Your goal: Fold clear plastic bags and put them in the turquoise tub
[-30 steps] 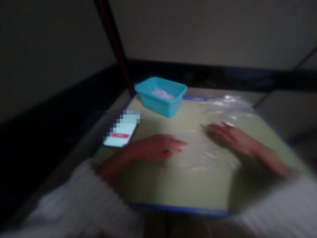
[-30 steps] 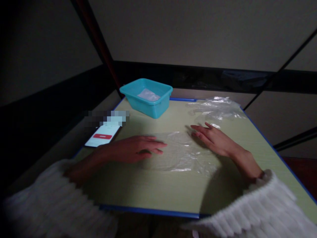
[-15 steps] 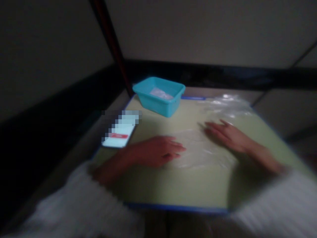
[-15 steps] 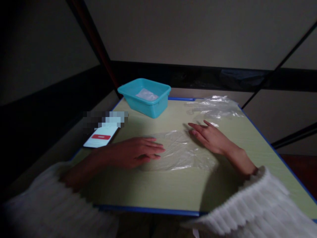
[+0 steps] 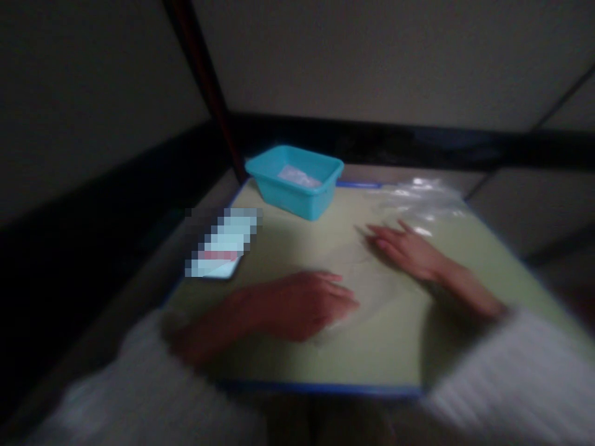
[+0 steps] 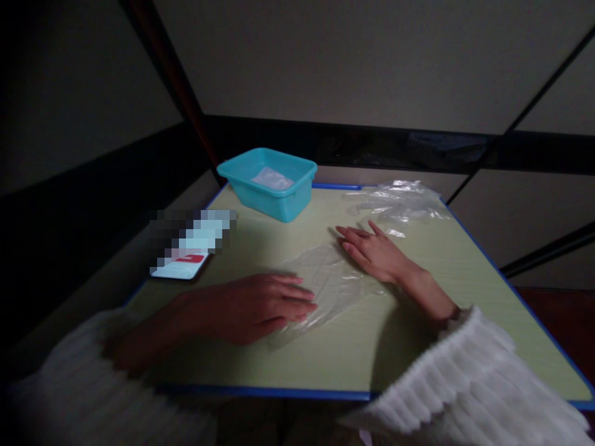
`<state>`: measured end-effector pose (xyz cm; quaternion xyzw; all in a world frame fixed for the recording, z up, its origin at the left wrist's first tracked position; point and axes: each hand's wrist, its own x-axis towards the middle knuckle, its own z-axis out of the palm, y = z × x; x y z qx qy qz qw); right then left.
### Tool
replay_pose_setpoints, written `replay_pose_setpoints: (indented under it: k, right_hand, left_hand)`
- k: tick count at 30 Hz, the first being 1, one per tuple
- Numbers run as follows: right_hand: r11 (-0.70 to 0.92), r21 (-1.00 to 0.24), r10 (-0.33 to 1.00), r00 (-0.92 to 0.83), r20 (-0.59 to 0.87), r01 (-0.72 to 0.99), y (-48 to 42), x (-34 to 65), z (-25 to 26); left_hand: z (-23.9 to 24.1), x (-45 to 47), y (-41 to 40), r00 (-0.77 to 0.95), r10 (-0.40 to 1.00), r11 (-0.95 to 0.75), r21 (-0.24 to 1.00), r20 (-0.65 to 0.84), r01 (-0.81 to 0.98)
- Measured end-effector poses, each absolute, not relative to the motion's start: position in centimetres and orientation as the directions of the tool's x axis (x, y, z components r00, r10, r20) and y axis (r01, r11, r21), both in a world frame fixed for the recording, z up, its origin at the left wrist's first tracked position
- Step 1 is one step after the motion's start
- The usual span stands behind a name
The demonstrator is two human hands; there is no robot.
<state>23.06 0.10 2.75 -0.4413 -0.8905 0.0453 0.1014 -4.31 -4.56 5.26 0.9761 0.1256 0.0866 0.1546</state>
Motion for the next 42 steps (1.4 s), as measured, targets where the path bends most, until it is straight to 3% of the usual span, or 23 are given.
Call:
replay_pose_setpoints:
  k: [3, 16, 27, 30, 34, 42]
  right_hand:
    - [0.613, -0.184, 0.790, -0.602, 0.118, 0.769, 0.3, 22.3, 2.9]
    - [0.709, -0.153, 0.704, -0.703, 0.102, 0.688, -0.1, 19.6, 2.1]
    - [0.769, -0.228, 0.631, -0.766, 0.123, 0.597, -0.7, 18.7, 2.1]
    - [0.721, -0.305, 0.685, -0.706, 0.180, 0.622, -0.2, 20.8, 2.5]
    - [0.636, -0.335, 0.771, -0.578, 0.266, 0.695, 0.3, 23.8, 3.4]
    - [0.606, -0.271, 0.795, -0.587, 0.155, 0.748, 0.5, 24.1, 2.7]
  left_hand:
    - [5.3, -3.9, -5.0, 0.978, 0.182, -0.924, 0.357, 0.106, 0.134]
    - [4.7, -2.5, -6.9, 0.989, 0.085, -0.943, 0.330, 0.120, 0.041]
    - [2.8, -1.9, -7.9, 0.962, 0.122, -0.860, 0.510, 0.244, -0.020]
    - [3.2, -2.5, -6.3, 0.934, 0.246, -0.837, 0.543, 0.259, 0.070]
    - [2.7, -4.0, -1.9, 0.751, 0.601, -0.729, 0.571, 0.272, 0.377]
    - [0.5, -4.7, 2.0, 0.714, 0.674, -0.708, 0.441, 0.190, 0.551]
